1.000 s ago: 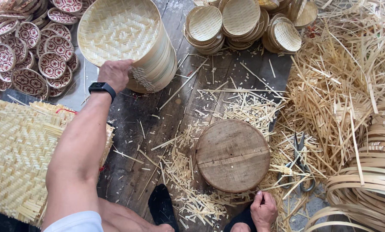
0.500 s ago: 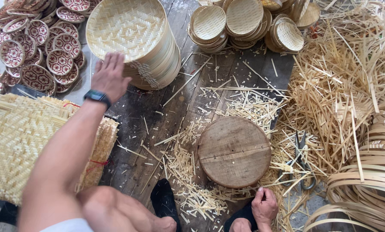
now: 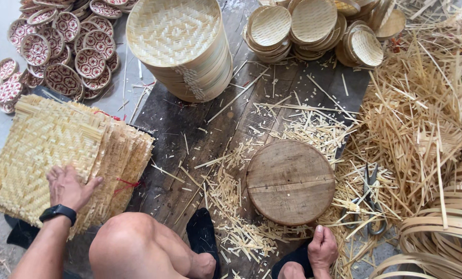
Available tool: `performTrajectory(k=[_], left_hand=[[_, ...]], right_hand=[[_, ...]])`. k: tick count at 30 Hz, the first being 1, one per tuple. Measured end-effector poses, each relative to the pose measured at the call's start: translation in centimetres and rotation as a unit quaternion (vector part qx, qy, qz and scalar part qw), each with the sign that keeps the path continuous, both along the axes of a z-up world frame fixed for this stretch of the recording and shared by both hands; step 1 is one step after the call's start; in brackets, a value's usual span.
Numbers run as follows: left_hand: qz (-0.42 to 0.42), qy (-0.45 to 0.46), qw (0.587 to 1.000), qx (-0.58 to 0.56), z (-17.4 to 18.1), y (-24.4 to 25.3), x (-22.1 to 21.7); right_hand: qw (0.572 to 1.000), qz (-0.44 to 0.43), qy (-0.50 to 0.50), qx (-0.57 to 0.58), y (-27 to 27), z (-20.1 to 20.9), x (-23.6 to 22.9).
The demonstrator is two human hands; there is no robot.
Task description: The person is assembling a bamboo basket by placing a circular frame onto a woven base, trimming the excess woven material with shears, and fitting the piece into a wooden mold.
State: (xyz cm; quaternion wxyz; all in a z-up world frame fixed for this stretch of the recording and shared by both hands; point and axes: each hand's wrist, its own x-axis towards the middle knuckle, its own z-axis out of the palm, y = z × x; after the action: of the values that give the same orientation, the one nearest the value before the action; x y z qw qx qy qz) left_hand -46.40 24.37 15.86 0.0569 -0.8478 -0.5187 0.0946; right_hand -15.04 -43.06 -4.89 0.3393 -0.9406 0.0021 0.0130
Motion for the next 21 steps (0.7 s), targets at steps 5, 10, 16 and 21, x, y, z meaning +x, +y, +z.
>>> performTrajectory(k=[5, 10, 16, 21], left_hand=[[-0.105, -0.034, 0.994, -0.02, 1.5, 0.1, 0.0], [-0.156, -0.074, 0.981, 0.086, 4.1, -3.3, 2.0], [-0.193, -0.213, 0.945, 0.159, 7.1, -6.6, 9.6], [-0.148, -0.281, 0.948, 0.008, 6.1, -8.0, 13.1]], right_hand=[[0.992, 0.013, 0.103, 0.068, 2.0, -1.3, 2.1], [0.969, 0.018, 0.206, 0.139, 3.3, -2.3, 4.4], [0.942, 0.009, 0.255, 0.219, 3.7, -1.9, 2.9], [0.923, 0.028, 0.28, 0.262, 3.5, -1.9, 2.3]])
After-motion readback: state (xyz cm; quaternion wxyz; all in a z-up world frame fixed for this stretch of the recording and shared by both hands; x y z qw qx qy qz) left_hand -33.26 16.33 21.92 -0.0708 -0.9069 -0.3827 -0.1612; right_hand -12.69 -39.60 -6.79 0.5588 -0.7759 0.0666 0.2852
